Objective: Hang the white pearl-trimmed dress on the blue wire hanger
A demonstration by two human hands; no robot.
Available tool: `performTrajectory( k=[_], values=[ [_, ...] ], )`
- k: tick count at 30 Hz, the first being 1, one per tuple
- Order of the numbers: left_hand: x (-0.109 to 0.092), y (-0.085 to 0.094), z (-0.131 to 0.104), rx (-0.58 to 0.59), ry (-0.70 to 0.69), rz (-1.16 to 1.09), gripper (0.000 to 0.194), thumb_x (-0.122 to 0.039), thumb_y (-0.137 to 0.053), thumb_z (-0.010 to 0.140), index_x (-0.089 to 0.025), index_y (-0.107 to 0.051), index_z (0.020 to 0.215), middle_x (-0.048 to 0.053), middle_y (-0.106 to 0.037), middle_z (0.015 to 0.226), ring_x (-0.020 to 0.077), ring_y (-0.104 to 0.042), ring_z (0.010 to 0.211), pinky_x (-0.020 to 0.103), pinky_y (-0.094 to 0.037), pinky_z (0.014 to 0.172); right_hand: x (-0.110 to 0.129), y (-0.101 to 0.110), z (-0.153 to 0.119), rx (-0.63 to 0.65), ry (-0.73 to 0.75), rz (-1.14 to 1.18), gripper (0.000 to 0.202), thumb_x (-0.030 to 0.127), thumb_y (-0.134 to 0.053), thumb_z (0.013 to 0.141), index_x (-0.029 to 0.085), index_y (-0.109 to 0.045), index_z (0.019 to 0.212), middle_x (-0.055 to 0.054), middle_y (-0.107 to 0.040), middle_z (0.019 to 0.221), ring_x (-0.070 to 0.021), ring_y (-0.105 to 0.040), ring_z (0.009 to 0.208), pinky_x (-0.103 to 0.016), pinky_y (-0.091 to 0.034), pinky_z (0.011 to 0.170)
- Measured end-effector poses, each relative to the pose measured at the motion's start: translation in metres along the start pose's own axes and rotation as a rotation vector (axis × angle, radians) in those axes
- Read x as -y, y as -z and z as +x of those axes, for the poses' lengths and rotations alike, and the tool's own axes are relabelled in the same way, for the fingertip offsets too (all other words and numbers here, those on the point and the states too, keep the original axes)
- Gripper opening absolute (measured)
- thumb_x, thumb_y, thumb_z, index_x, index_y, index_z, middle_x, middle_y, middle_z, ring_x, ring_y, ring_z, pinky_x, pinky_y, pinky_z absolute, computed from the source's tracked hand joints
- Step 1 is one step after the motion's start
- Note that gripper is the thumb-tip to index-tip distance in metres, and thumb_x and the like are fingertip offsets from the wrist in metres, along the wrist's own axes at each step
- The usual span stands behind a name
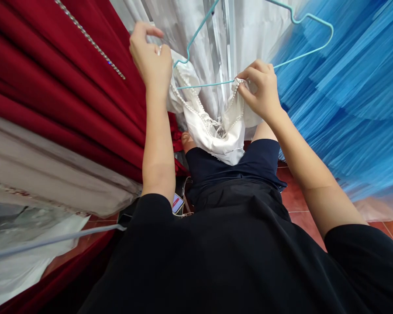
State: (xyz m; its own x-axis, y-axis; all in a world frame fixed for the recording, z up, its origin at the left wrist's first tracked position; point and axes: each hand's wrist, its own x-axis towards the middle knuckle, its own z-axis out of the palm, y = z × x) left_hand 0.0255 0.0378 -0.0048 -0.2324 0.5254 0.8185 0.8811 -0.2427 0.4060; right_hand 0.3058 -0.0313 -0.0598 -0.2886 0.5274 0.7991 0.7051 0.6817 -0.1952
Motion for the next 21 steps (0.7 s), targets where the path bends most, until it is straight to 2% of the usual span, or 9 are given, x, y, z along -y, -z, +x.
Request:
performTrajectory(
  k=[4,8,10,13,15,16,18,20,21],
  values=[
    [-0.026,-0.005,-0.001,0.053,-0.127,-0.016,0.039,0.004,-0.057,0.08,-0.023,-0.033,0.092,-0.007,-0.049,0.097,0.0036,-0.045,0.052,0.025,-0.046,0.053,0.0,-0.002,0.0,0.067,-0.079,-0.037,0.012,0.036,-0.053,0.09,0.039,-0.057,0.101,0.001,-0.063,0.113,-0.0241,-0.055,0.112,-0.047,-0.042,0.106],
    [-0.039,-0.011,-0.013,-0.022,-0.131,-0.073,0.046,0.002,-0.058,0.081,-0.026,-0.023,0.091,-0.006,-0.041,0.088,0.0052,-0.045,0.053,0.028,-0.044,0.055,-0.003,-0.003,0.001,0.093,-0.115,-0.06,0.015,0.041,-0.054,0.089,0.038,-0.056,0.104,0.0,-0.063,0.115,-0.0269,-0.052,0.117,-0.051,-0.04,0.108],
    [-0.038,-0.012,-0.018,-0.008,-0.116,-0.128,0.044,0.001,-0.058,0.084,-0.026,-0.024,0.091,-0.007,-0.041,0.087,0.0046,-0.044,0.053,0.027,-0.044,0.058,-0.003,-0.003,0.001,0.089,-0.092,-0.058,0.014,0.036,-0.054,0.089,0.037,-0.056,0.102,0.0,-0.062,0.114,-0.0253,-0.053,0.115,-0.05,-0.04,0.108],
    [-0.033,-0.01,-0.024,0.113,-0.109,-0.164,0.029,-0.004,-0.055,0.092,-0.024,-0.034,0.093,-0.006,-0.039,0.076,0.006,-0.047,0.056,0.026,-0.045,0.061,-0.002,-0.004,0.0,0.051,-0.024,-0.038,0.012,0.028,-0.052,0.089,0.035,-0.054,0.098,0.0,-0.06,0.11,-0.0213,-0.054,0.109,-0.045,-0.039,0.105],
    [-0.032,-0.007,-0.03,0.152,-0.121,-0.141,0.022,-0.007,-0.057,0.092,-0.023,-0.041,0.092,-0.006,-0.036,0.068,0.0088,-0.048,0.059,0.027,-0.045,0.062,-0.003,-0.007,-0.001,0.01,0.001,-0.02,0.01,0.027,-0.051,0.09,0.033,-0.052,0.097,0.0,-0.059,0.107,-0.0193,-0.053,0.105,-0.043,-0.039,0.103],
    [-0.032,-0.005,-0.035,0.138,-0.131,-0.127,0.022,-0.008,-0.06,0.09,-0.023,-0.044,0.092,-0.005,-0.035,0.065,0.0101,-0.048,0.06,0.028,-0.046,0.063,-0.003,-0.009,-0.002,-0.005,0.004,-0.013,0.009,0.027,-0.051,0.09,0.033,-0.051,0.097,0.0,-0.059,0.106,-0.0187,-0.052,0.104,-0.042,-0.039,0.102],
    [-0.036,-0.003,-0.048,0.031,-0.183,-0.138,0.03,-0.002,-0.064,0.083,-0.023,-0.046,0.095,-0.004,-0.038,0.07,0.0115,-0.049,0.067,0.028,-0.048,0.069,-0.004,-0.012,-0.002,-0.029,-0.001,-0.001,0.009,0.027,-0.05,0.092,0.034,-0.049,0.097,0.001,-0.059,0.104,-0.0178,-0.052,0.103,-0.041,-0.039,0.101],
    [-0.045,-0.001,-0.066,-0.067,-0.297,-0.188,0.037,0.004,-0.063,0.08,-0.023,-0.046,0.1,0.0,-0.045,0.085,0.0135,-0.051,0.081,0.029,-0.049,0.081,-0.004,-0.015,-0.002,-0.043,0.002,0.004,0.009,0.026,-0.049,0.093,0.033,-0.049,0.097,0.002,-0.06,0.104,-0.017,-0.052,0.102,-0.04,-0.039,0.1],
    [-0.05,-0.001,-0.076,-0.06,-0.359,-0.209,0.037,0.004,-0.061,0.081,-0.023,-0.046,0.1,0.002,-0.047,0.093,0.0154,-0.052,0.089,0.031,-0.048,0.088,-0.003,-0.015,-0.003,-0.048,0.006,0.005,0.008,0.025,-0.048,0.093,0.033,-0.049,0.097,0.001,-0.06,0.103,-0.0169,-0.052,0.102,-0.04,-0.039,0.099]
  ],
)
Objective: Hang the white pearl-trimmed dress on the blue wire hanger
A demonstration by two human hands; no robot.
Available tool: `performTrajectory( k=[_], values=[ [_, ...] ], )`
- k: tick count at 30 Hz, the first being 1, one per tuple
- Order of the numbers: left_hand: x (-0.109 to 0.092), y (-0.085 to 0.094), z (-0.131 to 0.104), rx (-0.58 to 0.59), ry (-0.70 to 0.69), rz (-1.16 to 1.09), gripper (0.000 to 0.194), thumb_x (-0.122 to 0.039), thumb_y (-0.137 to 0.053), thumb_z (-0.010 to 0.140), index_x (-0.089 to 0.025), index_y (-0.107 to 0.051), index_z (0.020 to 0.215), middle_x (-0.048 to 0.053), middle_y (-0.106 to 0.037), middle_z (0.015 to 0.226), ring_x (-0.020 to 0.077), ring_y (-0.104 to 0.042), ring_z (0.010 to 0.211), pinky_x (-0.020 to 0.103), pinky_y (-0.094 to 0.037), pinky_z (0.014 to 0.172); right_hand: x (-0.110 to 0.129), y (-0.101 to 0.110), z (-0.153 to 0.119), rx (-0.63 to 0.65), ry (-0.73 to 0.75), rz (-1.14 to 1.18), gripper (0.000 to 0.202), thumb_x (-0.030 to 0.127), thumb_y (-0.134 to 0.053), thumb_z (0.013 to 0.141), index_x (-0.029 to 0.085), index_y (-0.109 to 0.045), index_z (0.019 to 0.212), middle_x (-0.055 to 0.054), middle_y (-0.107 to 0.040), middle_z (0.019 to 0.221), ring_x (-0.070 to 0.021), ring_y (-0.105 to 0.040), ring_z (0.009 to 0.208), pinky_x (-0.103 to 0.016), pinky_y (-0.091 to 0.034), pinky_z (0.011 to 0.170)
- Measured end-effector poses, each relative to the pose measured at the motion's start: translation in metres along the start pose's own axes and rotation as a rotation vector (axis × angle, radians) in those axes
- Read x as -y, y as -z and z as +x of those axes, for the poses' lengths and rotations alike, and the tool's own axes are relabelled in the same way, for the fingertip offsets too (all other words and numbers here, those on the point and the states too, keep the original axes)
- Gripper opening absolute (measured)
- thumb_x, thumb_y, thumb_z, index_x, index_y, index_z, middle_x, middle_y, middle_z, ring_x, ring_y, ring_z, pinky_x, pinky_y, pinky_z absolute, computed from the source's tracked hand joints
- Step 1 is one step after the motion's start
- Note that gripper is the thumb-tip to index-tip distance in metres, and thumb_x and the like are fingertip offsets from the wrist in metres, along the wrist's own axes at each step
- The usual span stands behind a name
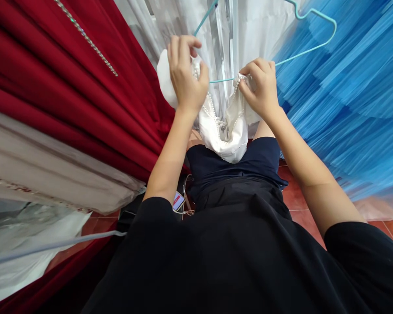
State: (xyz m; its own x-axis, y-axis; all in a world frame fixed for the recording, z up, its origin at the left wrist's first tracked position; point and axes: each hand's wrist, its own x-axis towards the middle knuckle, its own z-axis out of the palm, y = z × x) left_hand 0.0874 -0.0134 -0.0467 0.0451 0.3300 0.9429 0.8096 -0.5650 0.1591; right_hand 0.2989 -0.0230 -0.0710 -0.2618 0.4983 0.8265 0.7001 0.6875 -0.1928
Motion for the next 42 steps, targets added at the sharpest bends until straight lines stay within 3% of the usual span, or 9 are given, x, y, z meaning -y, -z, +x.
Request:
performTrajectory(
  k=[5,10,15,19,26,31,35,39,42],
  values=[
    [-0.033,-0.01,-0.028,0.469,-0.076,-0.08,0.013,-0.017,-0.05,0.095,-0.03,-0.051,0.093,0.004,-0.058,0.101,0.0264,-0.054,0.108,0.04,-0.043,0.102,0.002,0.003,0.001,0.021,-0.054,-0.022,0.006,0.033,-0.044,0.095,0.033,-0.05,0.093,0.0,-0.062,0.103,-0.0203,-0.053,0.102,-0.041,-0.04,0.1],
    [-0.034,-0.013,-0.027,0.366,0.06,-0.147,0.019,-0.026,-0.038,0.101,-0.031,-0.053,0.11,0.006,-0.058,0.119,0.021,-0.053,0.118,0.033,-0.043,0.104,-0.007,0.0,0.007,0.039,-0.112,-0.024,0.006,0.04,-0.049,0.095,0.036,-0.052,0.093,0.006,-0.066,0.098,-0.0168,-0.049,0.099,-0.036,-0.038,0.101],
    [-0.028,-0.012,-0.022,0.552,0.107,-0.172,0.031,-0.038,-0.029,0.105,-0.033,-0.059,0.104,0.004,-0.066,0.103,0.0246,-0.059,0.11,0.037,-0.038,0.104,-0.011,-0.001,0.005,-0.094,-0.052,-0.009,0.009,0.022,-0.049,0.092,0.029,-0.054,0.092,0.004,-0.065,0.093,-0.0161,-0.054,0.089,-0.036,-0.041,0.093],
    [-0.029,-0.012,-0.021,0.506,0.092,-0.112,0.028,-0.032,-0.033,0.104,-0.033,-0.06,0.103,-0.001,-0.068,0.105,0.0221,-0.058,0.105,0.036,-0.036,0.099,-0.013,0.005,0.011,-0.142,-0.028,0.013,0.013,0.016,-0.05,0.093,0.028,-0.054,0.09,0.002,-0.064,0.092,-0.0147,-0.056,0.088,-0.03,-0.043,0.086],
    [-0.04,-0.001,-0.013,0.599,0.128,-0.038,0.03,-0.028,-0.032,0.101,-0.031,-0.062,0.104,-0.004,-0.068,0.097,0.0216,-0.055,0.089,0.034,-0.035,0.089,-0.056,0.028,0.044,-0.674,-0.001,0.077,0.02,0.0,-0.051,0.083,0.02,-0.05,0.078,-0.001,-0.048,0.076,-0.0112,-0.044,0.069,-0.024,-0.038,0.066],
    [-0.034,0.004,-0.011,0.633,0.159,0.012,0.033,-0.028,-0.032,0.099,-0.032,-0.063,0.106,-0.002,-0.067,0.099,0.0238,-0.052,0.091,0.037,-0.033,0.091,-0.092,0.057,0.034,-0.908,-0.034,0.146,0.022,-0.006,-0.05,0.076,0.016,-0.051,0.078,0.001,-0.046,0.074,-0.0091,-0.043,0.066,-0.023,-0.034,0.065],
    [-0.035,0.013,-0.009,0.686,0.15,0.06,0.037,-0.026,-0.03,0.096,-0.035,-0.063,0.111,-0.004,-0.068,0.103,0.0247,-0.053,0.097,0.036,-0.033,0.092,-0.091,0.063,0.037,-0.825,-0.064,0.141,0.016,0.002,-0.052,0.077,0.017,-0.049,0.077,0.002,-0.045,0.071,-0.0086,-0.044,0.064,-0.023,-0.032,0.061],
    [-0.039,0.022,-0.006,0.717,0.171,0.004,0.038,-0.031,-0.03,0.096,-0.039,-0.063,0.113,-0.004,-0.069,0.105,0.0278,-0.054,0.1,0.039,-0.034,0.087,-0.084,0.044,0.07,-0.627,-0.042,0.086,0.017,0.003,-0.049,0.073,0.018,-0.046,0.08,0.002,-0.047,0.071,-0.008,-0.041,0.062,-0.023,-0.031,0.061],
    [-0.038,0.02,-0.006,0.697,0.153,0.017,0.036,-0.031,-0.032,0.096,-0.039,-0.065,0.109,-0.003,-0.07,0.101,0.029,-0.056,0.096,0.042,-0.035,0.085,-0.095,0.028,0.087,-0.597,-0.091,0.04,0.024,-0.002,-0.049,0.068,0.02,-0.041,0.076,0.002,-0.048,0.07,-0.0081,-0.042,0.063,-0.023,-0.033,0.063]
  ],
)
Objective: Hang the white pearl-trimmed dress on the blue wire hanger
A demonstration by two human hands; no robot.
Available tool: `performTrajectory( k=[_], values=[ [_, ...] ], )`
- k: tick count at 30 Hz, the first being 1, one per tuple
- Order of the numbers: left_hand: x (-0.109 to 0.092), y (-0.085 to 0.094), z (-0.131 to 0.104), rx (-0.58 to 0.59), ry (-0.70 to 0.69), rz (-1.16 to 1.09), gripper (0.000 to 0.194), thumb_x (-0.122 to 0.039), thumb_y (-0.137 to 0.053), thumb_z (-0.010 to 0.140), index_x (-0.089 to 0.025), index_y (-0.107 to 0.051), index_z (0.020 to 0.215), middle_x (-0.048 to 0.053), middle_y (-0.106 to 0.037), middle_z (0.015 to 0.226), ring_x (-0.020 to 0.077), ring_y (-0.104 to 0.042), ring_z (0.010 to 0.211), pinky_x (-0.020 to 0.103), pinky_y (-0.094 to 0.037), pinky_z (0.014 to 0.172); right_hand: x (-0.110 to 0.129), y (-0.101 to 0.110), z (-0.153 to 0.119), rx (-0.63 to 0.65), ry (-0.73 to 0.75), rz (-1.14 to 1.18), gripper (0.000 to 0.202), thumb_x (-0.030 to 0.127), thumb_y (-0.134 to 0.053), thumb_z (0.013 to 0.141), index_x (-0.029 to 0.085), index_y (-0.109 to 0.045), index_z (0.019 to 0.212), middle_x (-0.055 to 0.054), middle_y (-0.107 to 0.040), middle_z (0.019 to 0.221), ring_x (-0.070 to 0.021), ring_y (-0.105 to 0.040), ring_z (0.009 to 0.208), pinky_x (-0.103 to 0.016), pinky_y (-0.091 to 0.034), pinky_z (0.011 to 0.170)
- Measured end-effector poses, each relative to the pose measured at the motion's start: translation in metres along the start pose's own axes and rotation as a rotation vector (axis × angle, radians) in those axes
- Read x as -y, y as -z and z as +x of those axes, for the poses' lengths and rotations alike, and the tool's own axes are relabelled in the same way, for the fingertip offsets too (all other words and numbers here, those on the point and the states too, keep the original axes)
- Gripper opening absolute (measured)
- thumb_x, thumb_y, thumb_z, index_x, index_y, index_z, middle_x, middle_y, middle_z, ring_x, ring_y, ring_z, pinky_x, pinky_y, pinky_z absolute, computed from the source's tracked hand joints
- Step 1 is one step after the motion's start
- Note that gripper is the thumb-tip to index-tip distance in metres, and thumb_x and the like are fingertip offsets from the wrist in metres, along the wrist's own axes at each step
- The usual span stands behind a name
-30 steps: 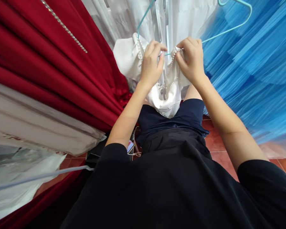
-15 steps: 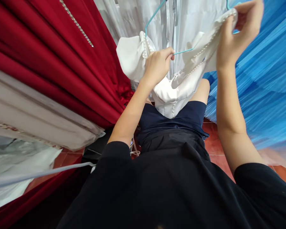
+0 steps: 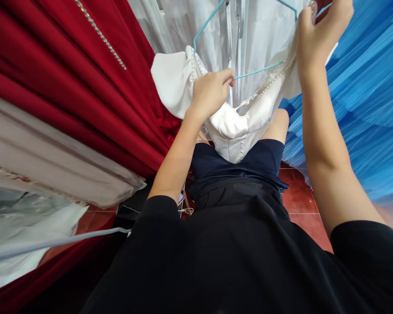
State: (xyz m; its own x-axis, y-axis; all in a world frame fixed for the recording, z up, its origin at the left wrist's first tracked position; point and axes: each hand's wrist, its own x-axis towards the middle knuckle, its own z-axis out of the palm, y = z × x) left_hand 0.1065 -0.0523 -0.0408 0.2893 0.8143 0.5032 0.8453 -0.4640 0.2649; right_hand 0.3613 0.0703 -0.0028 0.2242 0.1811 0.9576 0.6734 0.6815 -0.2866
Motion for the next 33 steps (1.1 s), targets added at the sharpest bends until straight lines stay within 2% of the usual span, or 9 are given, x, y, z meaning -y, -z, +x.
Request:
performTrajectory(
  k=[2,5,8,10,15,19,24,29,33],
  values=[
    [0.001,-0.004,0.001,-0.036,0.002,0.07,0.034,-0.026,-0.034,0.097,-0.035,-0.066,0.107,-0.001,-0.07,0.097,0.0292,-0.059,0.093,0.042,-0.037,0.082,-0.01,-0.003,-0.003,-0.011,-0.044,-0.014,0.031,-0.004,-0.053,0.068,0.022,-0.036,0.071,0.003,-0.046,0.068,-0.0083,-0.042,0.063,-0.023,-0.032,0.062],
    [0.001,-0.009,0.002,-0.06,-0.002,0.126,0.033,-0.023,-0.035,0.098,-0.032,-0.065,0.107,0.0,-0.069,0.097,0.0278,-0.061,0.092,0.04,-0.038,0.08,-0.014,0.009,-0.014,-0.029,-0.045,0.045,0.031,-0.002,-0.055,0.072,0.022,-0.036,0.069,0.003,-0.043,0.066,-0.0075,-0.037,0.06,-0.023,-0.029,0.057],
    [-0.001,-0.008,0.001,-0.055,-0.023,0.132,0.032,-0.021,-0.036,0.098,-0.032,-0.064,0.107,0.0,-0.07,0.099,0.0267,-0.062,0.094,0.038,-0.038,0.08,0.0,0.02,-0.022,0.007,0.018,0.138,0.025,0.002,-0.052,0.075,0.021,-0.036,0.069,0.004,-0.038,0.065,-0.0066,-0.032,0.058,-0.023,-0.025,0.055],
    [-0.001,-0.006,0.0,-0.051,-0.036,0.129,0.033,-0.02,-0.036,0.098,-0.033,-0.064,0.107,0.0,-0.07,0.098,0.0274,-0.062,0.095,0.038,-0.039,0.079,0.014,0.019,-0.025,0.054,0.039,0.137,0.024,0.003,-0.05,0.074,0.021,-0.034,0.069,0.004,-0.037,0.065,-0.0064,-0.032,0.059,-0.023,-0.024,0.056],
    [0.004,-0.008,0.001,-0.085,-0.064,0.098,0.03,-0.023,-0.037,0.099,-0.036,-0.064,0.105,-0.002,-0.071,0.098,0.027,-0.062,0.093,0.04,-0.041,0.08,0.033,0.002,-0.032,0.183,-0.01,-0.128,0.035,0.004,-0.055,0.077,0.023,-0.026,0.07,0.005,-0.036,0.065,-0.0074,-0.032,0.059,-0.025,-0.028,0.06],
    [0.005,-0.013,0.003,-0.106,-0.05,0.115,0.029,-0.019,-0.039,0.099,-0.029,-0.066,0.103,-0.001,-0.07,0.095,0.0259,-0.063,0.09,0.04,-0.042,0.081,0.015,0.007,-0.034,0.187,-0.132,-0.296,0.044,0.0,-0.056,0.078,0.024,-0.02,0.07,0.005,-0.037,0.067,-0.0092,-0.035,0.063,-0.025,-0.031,0.062],
    [0.001,-0.009,0.003,-0.078,-0.01,0.114,0.028,-0.022,-0.039,0.099,-0.031,-0.066,0.104,0.0,-0.069,0.093,0.0267,-0.059,0.087,0.04,-0.038,0.082,-0.017,0.03,-0.023,0.144,-0.224,-0.386,0.046,-0.001,-0.056,0.077,0.026,-0.02,0.065,0.005,-0.035,0.067,-0.0091,-0.035,0.064,-0.025,-0.031,0.064],
    [0.002,-0.008,0.003,-0.044,0.031,0.113,0.029,-0.024,-0.036,0.099,-0.031,-0.064,0.105,0.0,-0.067,0.093,0.0259,-0.056,0.087,0.041,-0.038,0.081,-0.041,0.039,-0.011,0.128,-0.223,-0.43,0.046,0.0,-0.056,0.073,0.026,-0.019,0.062,0.005,-0.037,0.066,-0.0097,-0.034,0.064,-0.027,-0.029,0.066],
    [0.003,-0.008,0.004,-0.046,0.026,0.093,0.029,-0.022,-0.037,0.099,-0.031,-0.064,0.103,0.002,-0.068,0.094,0.0278,-0.059,0.093,0.04,-0.038,0.083,-0.06,0.044,-0.008,0.05,-0.271,-0.484,0.051,-0.004,-0.06,0.066,0.026,-0.02,0.059,0.006,-0.035,0.063,-0.0103,-0.033,0.063,-0.029,-0.027,0.067]
  ],
)
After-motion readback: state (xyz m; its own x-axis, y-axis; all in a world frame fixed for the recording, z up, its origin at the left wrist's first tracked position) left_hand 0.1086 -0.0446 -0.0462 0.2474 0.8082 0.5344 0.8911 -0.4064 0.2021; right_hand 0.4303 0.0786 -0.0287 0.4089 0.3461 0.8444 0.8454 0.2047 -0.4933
